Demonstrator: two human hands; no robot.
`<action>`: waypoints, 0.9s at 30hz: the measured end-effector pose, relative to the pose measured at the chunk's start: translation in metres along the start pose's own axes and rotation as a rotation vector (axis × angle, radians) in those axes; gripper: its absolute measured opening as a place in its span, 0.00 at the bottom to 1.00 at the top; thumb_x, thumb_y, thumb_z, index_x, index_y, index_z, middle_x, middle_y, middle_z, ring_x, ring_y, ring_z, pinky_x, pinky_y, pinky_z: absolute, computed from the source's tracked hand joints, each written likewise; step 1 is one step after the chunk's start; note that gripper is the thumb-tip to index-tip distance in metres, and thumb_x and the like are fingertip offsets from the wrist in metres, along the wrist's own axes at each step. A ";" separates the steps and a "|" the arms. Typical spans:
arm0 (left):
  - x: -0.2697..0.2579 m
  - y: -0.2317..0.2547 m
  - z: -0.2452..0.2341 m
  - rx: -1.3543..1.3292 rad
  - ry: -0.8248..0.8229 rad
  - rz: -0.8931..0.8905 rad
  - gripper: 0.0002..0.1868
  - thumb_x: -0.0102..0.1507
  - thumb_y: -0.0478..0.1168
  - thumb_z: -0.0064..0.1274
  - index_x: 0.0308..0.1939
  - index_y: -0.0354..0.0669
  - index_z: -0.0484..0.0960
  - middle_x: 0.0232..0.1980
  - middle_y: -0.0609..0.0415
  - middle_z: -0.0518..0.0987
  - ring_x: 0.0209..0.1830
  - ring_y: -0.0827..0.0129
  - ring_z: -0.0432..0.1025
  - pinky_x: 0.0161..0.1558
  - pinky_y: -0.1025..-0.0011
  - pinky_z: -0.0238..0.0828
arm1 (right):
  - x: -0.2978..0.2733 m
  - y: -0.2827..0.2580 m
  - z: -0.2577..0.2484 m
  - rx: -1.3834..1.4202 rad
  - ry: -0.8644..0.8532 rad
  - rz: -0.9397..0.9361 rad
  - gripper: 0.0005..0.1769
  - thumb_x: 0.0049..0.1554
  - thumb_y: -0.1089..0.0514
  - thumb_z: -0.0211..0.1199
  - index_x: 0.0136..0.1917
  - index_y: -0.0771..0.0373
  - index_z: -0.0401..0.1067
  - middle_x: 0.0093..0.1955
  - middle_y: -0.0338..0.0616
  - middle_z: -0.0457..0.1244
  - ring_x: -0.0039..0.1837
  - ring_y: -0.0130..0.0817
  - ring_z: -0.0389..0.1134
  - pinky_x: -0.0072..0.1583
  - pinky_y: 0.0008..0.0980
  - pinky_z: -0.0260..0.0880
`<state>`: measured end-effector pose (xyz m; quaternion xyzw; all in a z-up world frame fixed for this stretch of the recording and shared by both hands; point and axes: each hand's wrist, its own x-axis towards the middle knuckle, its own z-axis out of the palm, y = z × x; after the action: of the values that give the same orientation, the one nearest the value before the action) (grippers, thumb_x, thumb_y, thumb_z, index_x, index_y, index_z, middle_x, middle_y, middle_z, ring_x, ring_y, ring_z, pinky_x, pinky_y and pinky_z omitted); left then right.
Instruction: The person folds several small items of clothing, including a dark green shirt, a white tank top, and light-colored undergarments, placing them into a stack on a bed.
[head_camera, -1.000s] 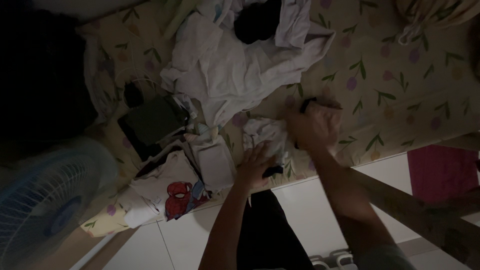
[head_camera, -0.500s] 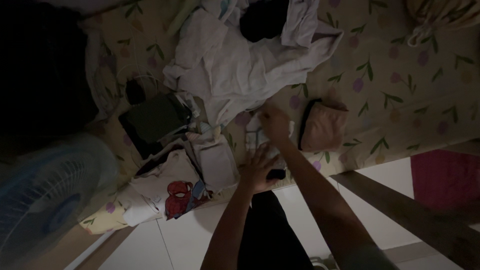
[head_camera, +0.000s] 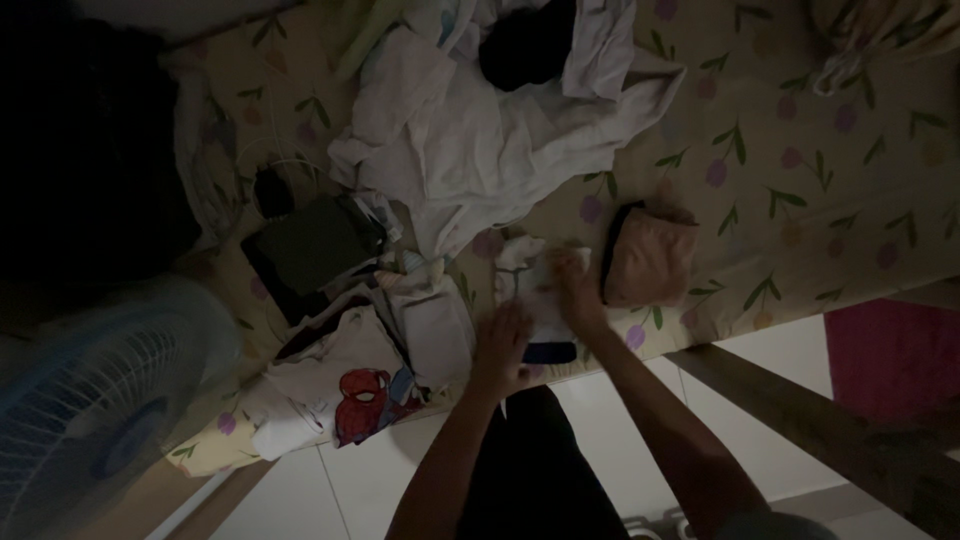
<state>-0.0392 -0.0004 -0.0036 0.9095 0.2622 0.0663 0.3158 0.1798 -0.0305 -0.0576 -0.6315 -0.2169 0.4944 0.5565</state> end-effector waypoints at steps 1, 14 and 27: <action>0.000 0.001 -0.002 -0.004 0.000 -0.009 0.50 0.46 0.48 0.71 0.68 0.35 0.66 0.73 0.35 0.59 0.74 0.38 0.51 0.68 0.35 0.44 | -0.006 -0.004 -0.007 0.003 0.003 0.002 0.17 0.71 0.55 0.47 0.67 0.65 0.66 0.64 0.51 0.60 0.62 0.52 0.64 0.62 0.44 0.71; 0.042 -0.031 -0.028 0.284 -0.172 0.163 0.11 0.56 0.35 0.60 0.43 0.47 0.84 0.55 0.52 0.77 0.57 0.54 0.69 0.63 0.49 0.62 | -0.059 -0.089 -0.038 -0.999 -0.473 -0.632 0.38 0.40 0.64 0.68 0.67 0.67 0.69 0.70 0.58 0.62 0.70 0.58 0.62 0.68 0.48 0.61; 0.089 -0.066 0.018 -0.205 0.390 -0.302 0.14 0.72 0.43 0.49 0.37 0.35 0.76 0.29 0.43 0.72 0.29 0.51 0.70 0.35 0.55 0.66 | 0.010 0.032 0.005 -0.941 0.448 0.010 0.26 0.66 0.46 0.60 0.39 0.72 0.73 0.35 0.62 0.67 0.33 0.48 0.69 0.37 0.45 0.67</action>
<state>0.0136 0.0796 -0.0621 0.7933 0.4427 0.2187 0.3561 0.1702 -0.0291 -0.0901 -0.9047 -0.2880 0.1988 0.2429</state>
